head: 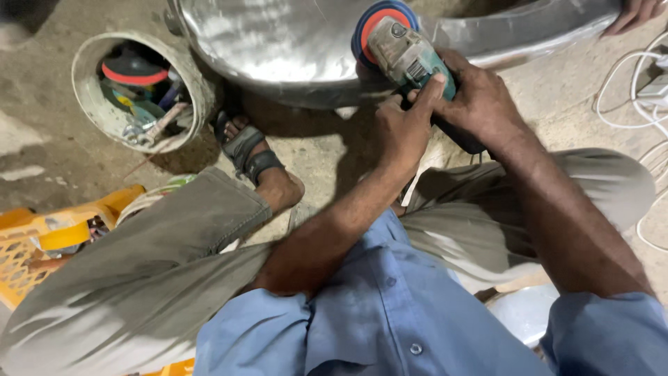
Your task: The person uses an angle grinder with a polishing pad to smooth and polish the surface of a large, curved metal object. They move the tool across the surface in circular and sweeping motions, occasionally pausing to wipe the surface with their hand.
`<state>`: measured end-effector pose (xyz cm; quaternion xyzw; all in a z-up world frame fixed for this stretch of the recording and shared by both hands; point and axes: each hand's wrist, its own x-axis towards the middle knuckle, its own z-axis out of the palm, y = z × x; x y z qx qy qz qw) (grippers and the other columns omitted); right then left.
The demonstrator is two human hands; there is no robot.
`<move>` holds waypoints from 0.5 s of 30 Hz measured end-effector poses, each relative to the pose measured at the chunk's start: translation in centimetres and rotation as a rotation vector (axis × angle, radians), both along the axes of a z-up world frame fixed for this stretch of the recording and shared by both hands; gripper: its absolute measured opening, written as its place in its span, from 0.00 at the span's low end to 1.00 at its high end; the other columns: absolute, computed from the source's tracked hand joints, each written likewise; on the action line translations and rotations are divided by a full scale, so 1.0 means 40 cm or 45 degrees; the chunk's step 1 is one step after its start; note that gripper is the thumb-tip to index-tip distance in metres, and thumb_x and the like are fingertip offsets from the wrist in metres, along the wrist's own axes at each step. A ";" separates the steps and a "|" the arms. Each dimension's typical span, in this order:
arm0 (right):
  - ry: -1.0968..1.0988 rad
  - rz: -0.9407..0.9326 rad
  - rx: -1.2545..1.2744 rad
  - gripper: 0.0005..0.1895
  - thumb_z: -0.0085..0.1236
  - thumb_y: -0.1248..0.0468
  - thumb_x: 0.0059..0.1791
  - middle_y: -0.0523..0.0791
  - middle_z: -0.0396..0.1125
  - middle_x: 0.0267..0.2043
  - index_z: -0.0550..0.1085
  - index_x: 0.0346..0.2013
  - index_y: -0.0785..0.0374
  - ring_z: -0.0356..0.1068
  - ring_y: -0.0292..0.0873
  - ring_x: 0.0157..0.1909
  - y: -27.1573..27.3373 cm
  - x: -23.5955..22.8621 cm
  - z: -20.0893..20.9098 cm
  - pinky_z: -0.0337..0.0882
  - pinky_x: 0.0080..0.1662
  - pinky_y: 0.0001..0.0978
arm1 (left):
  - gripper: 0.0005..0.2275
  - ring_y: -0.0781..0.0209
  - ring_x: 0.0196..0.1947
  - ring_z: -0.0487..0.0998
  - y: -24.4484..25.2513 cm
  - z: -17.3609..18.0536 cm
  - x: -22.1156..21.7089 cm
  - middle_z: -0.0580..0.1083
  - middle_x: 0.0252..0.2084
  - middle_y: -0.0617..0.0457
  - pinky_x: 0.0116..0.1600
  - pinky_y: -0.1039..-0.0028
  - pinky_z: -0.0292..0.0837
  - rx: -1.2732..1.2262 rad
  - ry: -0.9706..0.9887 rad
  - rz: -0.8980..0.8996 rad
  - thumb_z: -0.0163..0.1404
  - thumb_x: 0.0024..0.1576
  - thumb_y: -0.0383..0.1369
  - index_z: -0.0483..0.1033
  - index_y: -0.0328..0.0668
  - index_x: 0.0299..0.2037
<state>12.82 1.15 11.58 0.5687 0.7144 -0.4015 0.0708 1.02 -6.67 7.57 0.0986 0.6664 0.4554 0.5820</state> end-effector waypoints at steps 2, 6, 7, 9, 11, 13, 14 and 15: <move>0.021 -0.028 0.007 0.40 0.63 0.45 0.49 0.58 0.75 0.47 0.65 0.71 0.59 0.78 0.56 0.45 0.022 0.011 -0.017 0.76 0.51 0.50 | 0.21 0.69 0.25 0.72 0.038 -0.026 0.010 0.74 0.22 0.55 0.30 0.70 0.69 0.100 -0.011 0.056 0.61 0.54 0.48 0.78 0.32 0.25; 0.044 0.064 0.186 0.40 0.64 0.41 0.57 0.60 0.73 0.55 0.64 0.72 0.64 0.76 0.59 0.51 0.063 0.032 -0.081 0.75 0.56 0.51 | 0.20 0.68 0.22 0.73 0.087 -0.095 0.039 0.71 0.22 0.59 0.26 0.70 0.70 0.092 -0.106 0.033 0.60 0.52 0.51 0.74 0.41 0.23; 0.033 0.027 0.144 0.40 0.62 0.40 0.56 0.59 0.73 0.53 0.63 0.73 0.62 0.77 0.58 0.49 0.077 0.038 -0.091 0.75 0.57 0.50 | 0.22 0.68 0.20 0.72 0.099 -0.112 0.045 0.70 0.20 0.59 0.25 0.70 0.68 0.089 -0.071 -0.024 0.59 0.52 0.52 0.73 0.41 0.22; 0.046 -0.003 0.146 0.40 0.62 0.39 0.56 0.58 0.74 0.52 0.63 0.73 0.60 0.78 0.57 0.50 0.092 0.051 -0.103 0.75 0.58 0.51 | 0.24 0.66 0.15 0.69 0.120 -0.144 0.059 0.66 0.15 0.57 0.21 0.70 0.63 0.085 -0.002 -0.141 0.58 0.53 0.55 0.72 0.41 0.18; 0.093 0.008 0.236 0.39 0.63 0.39 0.56 0.57 0.75 0.54 0.65 0.73 0.57 0.77 0.57 0.54 0.096 0.064 -0.109 0.75 0.58 0.53 | 0.25 0.69 0.15 0.71 0.136 -0.173 0.075 0.68 0.16 0.57 0.20 0.72 0.65 0.148 0.045 -0.145 0.57 0.52 0.57 0.74 0.41 0.19; 0.087 0.030 0.308 0.39 0.64 0.40 0.58 0.57 0.74 0.57 0.65 0.75 0.57 0.76 0.58 0.54 0.102 0.072 -0.118 0.75 0.57 0.53 | 0.26 0.70 0.15 0.71 0.146 -0.198 0.087 0.69 0.16 0.57 0.18 0.73 0.66 0.193 0.053 -0.156 0.56 0.52 0.60 0.75 0.42 0.20; 0.084 0.041 0.344 0.38 0.64 0.40 0.59 0.58 0.73 0.58 0.64 0.75 0.58 0.76 0.59 0.54 0.103 0.075 -0.122 0.75 0.57 0.53 | 0.27 0.71 0.15 0.71 0.150 -0.208 0.093 0.70 0.17 0.57 0.18 0.74 0.66 0.206 0.039 -0.162 0.57 0.52 0.61 0.75 0.42 0.21; 0.055 -0.011 0.289 0.38 0.63 0.39 0.59 0.56 0.74 0.56 0.64 0.75 0.56 0.77 0.58 0.53 0.105 0.078 -0.126 0.76 0.57 0.52 | 0.28 0.71 0.14 0.71 0.154 -0.217 0.098 0.70 0.17 0.58 0.17 0.74 0.67 0.219 0.025 -0.162 0.57 0.53 0.62 0.75 0.43 0.21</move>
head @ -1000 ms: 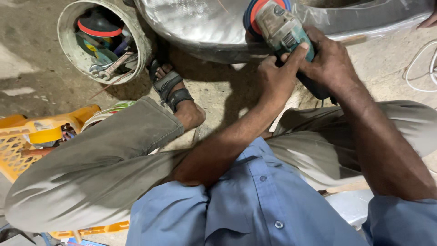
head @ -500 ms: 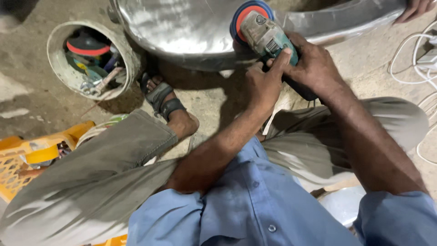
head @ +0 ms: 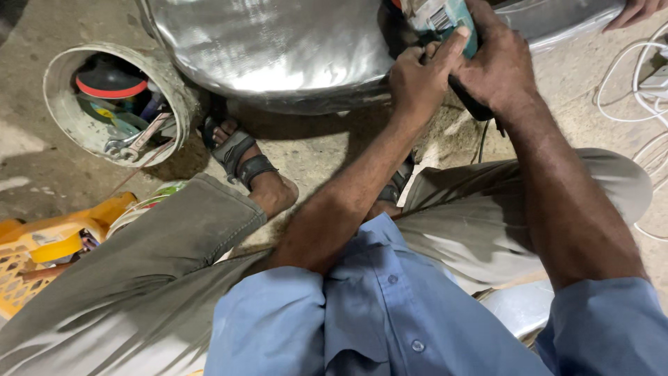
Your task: The person uses an angle grinder with a polishing pad to smooth and polish the surface of a large, curved metal object. They move the tool across the surface in circular and sweeping motions, occasionally pausing to wipe the surface with their hand.
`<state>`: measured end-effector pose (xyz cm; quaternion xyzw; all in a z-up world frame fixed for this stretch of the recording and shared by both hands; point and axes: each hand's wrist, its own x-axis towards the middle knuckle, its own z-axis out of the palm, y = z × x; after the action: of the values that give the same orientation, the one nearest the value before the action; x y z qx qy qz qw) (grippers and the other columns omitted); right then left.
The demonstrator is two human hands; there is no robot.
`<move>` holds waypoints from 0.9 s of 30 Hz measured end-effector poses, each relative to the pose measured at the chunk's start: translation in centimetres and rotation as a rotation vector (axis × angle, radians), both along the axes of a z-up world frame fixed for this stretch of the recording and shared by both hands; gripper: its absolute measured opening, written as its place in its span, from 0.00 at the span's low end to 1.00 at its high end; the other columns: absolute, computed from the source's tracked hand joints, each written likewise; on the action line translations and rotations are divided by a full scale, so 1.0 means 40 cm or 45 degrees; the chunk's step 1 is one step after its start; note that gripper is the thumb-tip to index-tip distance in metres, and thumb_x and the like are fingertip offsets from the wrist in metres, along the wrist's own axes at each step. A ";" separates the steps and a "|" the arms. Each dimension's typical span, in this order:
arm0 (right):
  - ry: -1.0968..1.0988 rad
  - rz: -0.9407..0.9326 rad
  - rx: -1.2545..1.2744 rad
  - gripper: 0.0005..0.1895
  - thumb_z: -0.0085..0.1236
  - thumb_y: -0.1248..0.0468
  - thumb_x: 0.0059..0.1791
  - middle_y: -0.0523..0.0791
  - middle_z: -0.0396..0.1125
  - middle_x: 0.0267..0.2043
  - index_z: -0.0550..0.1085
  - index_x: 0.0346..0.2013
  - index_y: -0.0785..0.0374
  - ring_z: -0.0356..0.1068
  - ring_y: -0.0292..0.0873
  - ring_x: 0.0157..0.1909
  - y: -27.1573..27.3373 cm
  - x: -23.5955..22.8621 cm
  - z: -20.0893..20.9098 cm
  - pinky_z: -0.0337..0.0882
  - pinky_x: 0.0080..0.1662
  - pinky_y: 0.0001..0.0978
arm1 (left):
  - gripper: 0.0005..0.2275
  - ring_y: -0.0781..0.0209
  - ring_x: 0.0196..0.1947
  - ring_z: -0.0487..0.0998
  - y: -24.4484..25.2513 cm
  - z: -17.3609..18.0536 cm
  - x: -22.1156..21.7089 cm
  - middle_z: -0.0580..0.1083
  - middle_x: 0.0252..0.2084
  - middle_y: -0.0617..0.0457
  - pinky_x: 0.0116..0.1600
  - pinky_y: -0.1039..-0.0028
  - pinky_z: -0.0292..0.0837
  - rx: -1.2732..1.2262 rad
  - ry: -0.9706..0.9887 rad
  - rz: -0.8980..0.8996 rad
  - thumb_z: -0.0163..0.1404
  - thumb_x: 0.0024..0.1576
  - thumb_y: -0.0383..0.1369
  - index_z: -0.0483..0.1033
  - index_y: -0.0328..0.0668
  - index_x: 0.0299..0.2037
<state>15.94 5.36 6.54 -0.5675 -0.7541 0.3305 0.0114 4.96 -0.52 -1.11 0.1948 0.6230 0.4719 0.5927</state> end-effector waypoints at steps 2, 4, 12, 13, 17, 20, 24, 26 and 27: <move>-0.045 -0.103 -0.114 0.38 0.60 0.38 0.58 0.54 0.74 0.53 0.63 0.75 0.54 0.78 0.55 0.49 0.002 0.004 -0.006 0.78 0.58 0.48 | 0.28 0.72 0.14 0.71 0.007 -0.010 0.012 0.70 0.17 0.58 0.16 0.75 0.68 -0.002 0.018 0.017 0.56 0.52 0.63 0.72 0.44 0.21; 0.006 -0.058 -0.030 0.36 0.61 0.40 0.60 0.54 0.75 0.55 0.65 0.75 0.55 0.78 0.56 0.54 -0.001 0.010 -0.005 0.77 0.59 0.49 | 0.27 0.72 0.14 0.71 0.005 -0.010 0.022 0.69 0.18 0.59 0.15 0.75 0.68 -0.027 0.046 0.027 0.56 0.51 0.62 0.70 0.44 0.21; 0.076 0.073 -0.026 0.34 0.65 0.47 0.58 0.58 0.74 0.58 0.66 0.70 0.65 0.76 0.56 0.57 -0.026 0.031 0.041 0.75 0.58 0.48 | 0.27 0.69 0.13 0.67 -0.041 0.072 0.029 0.65 0.15 0.58 0.17 0.73 0.59 -0.085 -0.036 0.028 0.55 0.52 0.59 0.70 0.43 0.18; 0.044 0.058 -0.061 0.32 0.64 0.48 0.58 0.57 0.74 0.57 0.67 0.69 0.64 0.77 0.55 0.56 -0.032 0.030 0.049 0.76 0.57 0.47 | 0.27 0.68 0.13 0.68 -0.049 0.086 0.024 0.66 0.15 0.58 0.17 0.73 0.61 -0.093 -0.031 0.053 0.55 0.51 0.59 0.70 0.42 0.18; -0.052 -0.038 -0.235 0.37 0.61 0.48 0.55 0.58 0.73 0.52 0.63 0.74 0.63 0.78 0.53 0.47 -0.048 0.007 0.077 0.77 0.54 0.45 | 0.25 0.66 0.17 0.73 -0.079 0.138 -0.009 0.70 0.17 0.56 0.20 0.72 0.68 -0.190 0.043 0.066 0.57 0.50 0.58 0.71 0.42 0.20; -0.055 -0.028 -0.288 0.37 0.61 0.47 0.53 0.56 0.74 0.51 0.65 0.73 0.59 0.78 0.51 0.45 -0.058 0.000 0.101 0.77 0.51 0.44 | 0.24 0.65 0.19 0.74 -0.095 0.172 -0.019 0.71 0.19 0.54 0.23 0.71 0.70 -0.288 0.008 0.028 0.58 0.52 0.55 0.72 0.40 0.22; -0.043 0.094 -0.218 0.36 0.64 0.48 0.54 0.57 0.75 0.50 0.66 0.72 0.60 0.76 0.52 0.46 -0.080 0.000 0.116 0.76 0.51 0.46 | 0.22 0.67 0.22 0.72 -0.128 0.200 -0.013 0.73 0.23 0.54 0.27 0.71 0.67 -0.139 -0.223 0.218 0.60 0.55 0.49 0.74 0.34 0.24; -0.056 0.064 -0.329 0.38 0.64 0.48 0.50 0.55 0.75 0.48 0.67 0.72 0.58 0.77 0.50 0.40 -0.086 -0.009 0.124 0.77 0.50 0.46 | 0.20 0.69 0.24 0.71 -0.149 0.212 -0.016 0.73 0.24 0.56 0.28 0.72 0.67 -0.161 -0.231 0.255 0.61 0.55 0.47 0.75 0.35 0.26; -0.078 0.049 -0.354 0.39 0.64 0.48 0.49 0.55 0.75 0.47 0.66 0.72 0.57 0.77 0.51 0.39 -0.091 -0.018 0.129 0.77 0.50 0.46 | 0.19 0.70 0.25 0.71 -0.158 0.217 -0.020 0.73 0.24 0.57 0.29 0.72 0.67 -0.170 -0.233 0.275 0.61 0.55 0.46 0.75 0.35 0.26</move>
<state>15.23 1.72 11.71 -0.5590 -0.7116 0.4144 -0.0968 4.17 -6.85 7.57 0.0429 0.6137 0.5063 0.6043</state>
